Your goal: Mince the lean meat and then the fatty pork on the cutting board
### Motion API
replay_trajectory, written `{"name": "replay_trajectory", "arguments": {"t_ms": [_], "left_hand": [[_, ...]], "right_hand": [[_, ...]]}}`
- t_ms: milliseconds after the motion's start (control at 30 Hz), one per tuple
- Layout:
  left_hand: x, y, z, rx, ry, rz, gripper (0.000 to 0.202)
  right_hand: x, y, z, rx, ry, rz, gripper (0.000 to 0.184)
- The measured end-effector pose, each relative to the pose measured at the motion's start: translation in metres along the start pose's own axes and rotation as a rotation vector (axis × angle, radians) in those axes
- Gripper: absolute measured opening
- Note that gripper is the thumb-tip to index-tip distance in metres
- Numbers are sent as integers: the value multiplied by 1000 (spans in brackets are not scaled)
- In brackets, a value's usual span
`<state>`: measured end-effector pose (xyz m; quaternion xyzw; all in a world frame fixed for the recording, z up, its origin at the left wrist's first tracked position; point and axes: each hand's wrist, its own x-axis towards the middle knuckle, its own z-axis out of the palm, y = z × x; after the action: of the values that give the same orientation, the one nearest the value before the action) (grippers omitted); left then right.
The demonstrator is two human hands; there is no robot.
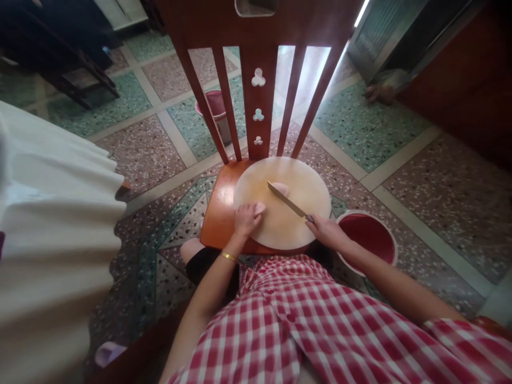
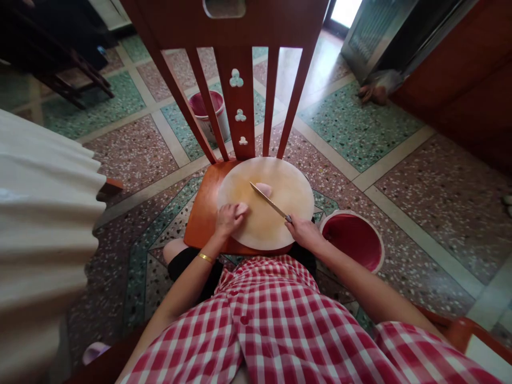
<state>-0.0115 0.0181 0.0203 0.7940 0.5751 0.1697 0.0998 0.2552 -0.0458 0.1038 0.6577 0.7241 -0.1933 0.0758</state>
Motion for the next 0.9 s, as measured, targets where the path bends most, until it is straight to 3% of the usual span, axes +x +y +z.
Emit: {"name": "replay_trajectory", "arguments": {"t_ms": [100, 233, 400, 567, 667, 767, 900], "left_hand": [[-3, 7, 7, -12, 63, -133, 38], [-7, 18, -1, 80, -43, -166, 52], [2, 24, -14, 135, -219, -209, 28], [10, 31, -9, 59, -227, -339, 26], [3, 36, 0, 30, -184, -270, 32], [-12, 41, 1, -67, -86, -289, 47], [-21, 30, -22, -275, 117, -323, 51]], "right_hand": [[-10, 3, 4, 59, 12, -24, 23], [-23, 1, 13, 127, 3, -33, 21], [-34, 2, 21, 165, 4, -3, 20], [-40, -1, 20, 208, 16, 7, 21], [-35, -6, 15, 212, 35, -8, 22], [-29, -9, 12, 232, 41, -52, 24], [-34, -3, 25, 294, 27, -70, 31]]}}
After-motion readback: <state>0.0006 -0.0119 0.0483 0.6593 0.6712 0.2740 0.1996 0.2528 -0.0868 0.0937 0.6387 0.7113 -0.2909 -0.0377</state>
